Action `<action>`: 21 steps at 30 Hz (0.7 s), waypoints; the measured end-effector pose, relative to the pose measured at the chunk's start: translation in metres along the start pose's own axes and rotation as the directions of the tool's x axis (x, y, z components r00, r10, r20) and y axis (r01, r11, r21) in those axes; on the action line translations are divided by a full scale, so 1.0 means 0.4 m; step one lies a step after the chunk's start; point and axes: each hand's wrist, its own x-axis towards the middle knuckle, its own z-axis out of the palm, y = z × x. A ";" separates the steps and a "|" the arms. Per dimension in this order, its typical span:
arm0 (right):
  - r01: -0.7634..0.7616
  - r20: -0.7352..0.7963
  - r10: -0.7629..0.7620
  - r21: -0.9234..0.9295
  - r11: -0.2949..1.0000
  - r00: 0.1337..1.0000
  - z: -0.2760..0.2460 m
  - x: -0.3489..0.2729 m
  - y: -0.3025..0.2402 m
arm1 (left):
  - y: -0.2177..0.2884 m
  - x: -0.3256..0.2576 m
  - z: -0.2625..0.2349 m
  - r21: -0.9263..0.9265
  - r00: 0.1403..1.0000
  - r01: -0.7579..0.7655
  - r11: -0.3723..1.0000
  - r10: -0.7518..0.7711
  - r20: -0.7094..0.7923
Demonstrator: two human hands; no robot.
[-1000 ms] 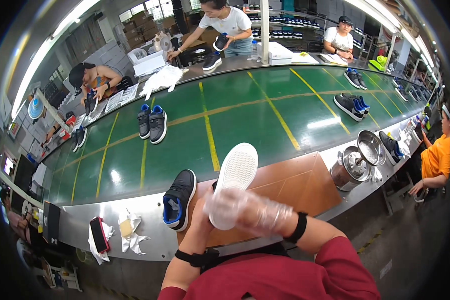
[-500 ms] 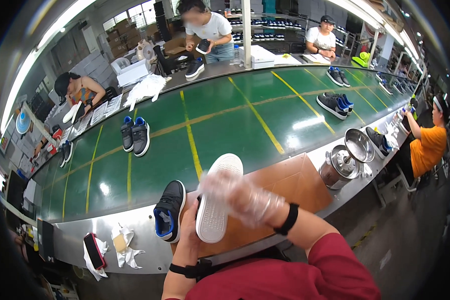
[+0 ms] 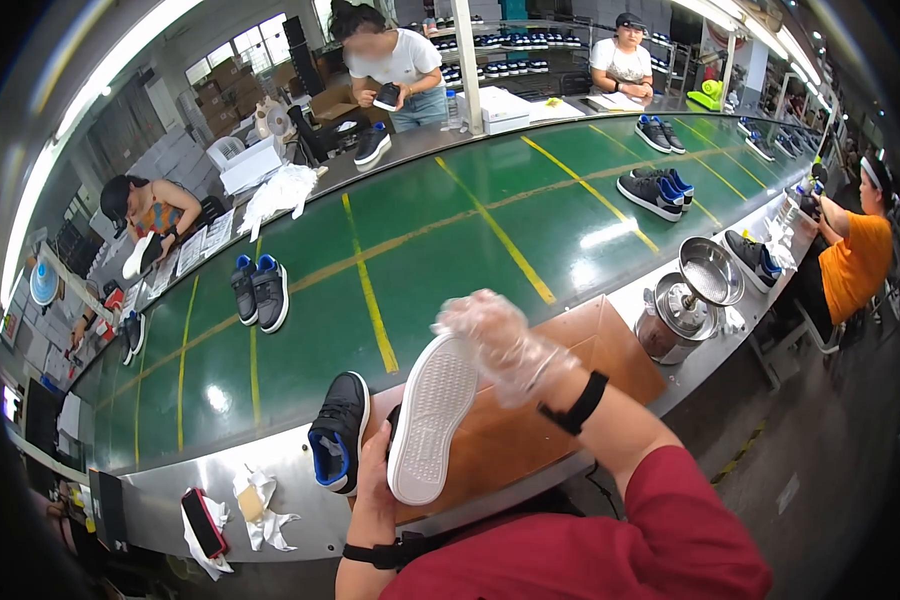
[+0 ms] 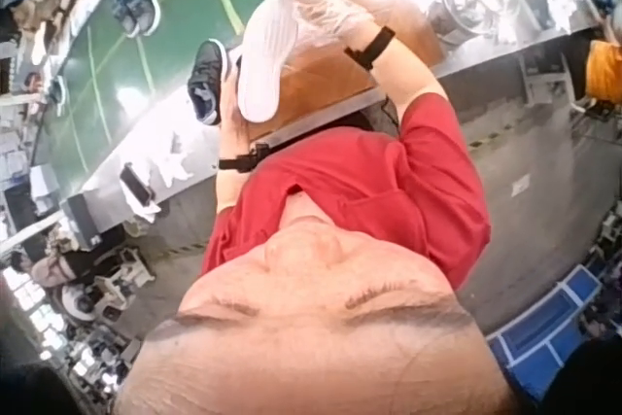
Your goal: Cleaning and inspecting the soles of newly manufactured shoes on a conveyor belt in a factory finishing area.
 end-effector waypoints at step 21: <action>0.121 -0.046 -0.113 0.232 0.965 0.993 0.027 -0.120 -0.263 | 0.052 0.091 0.060 -0.514 0.995 0.010 0.858 0.045 0.093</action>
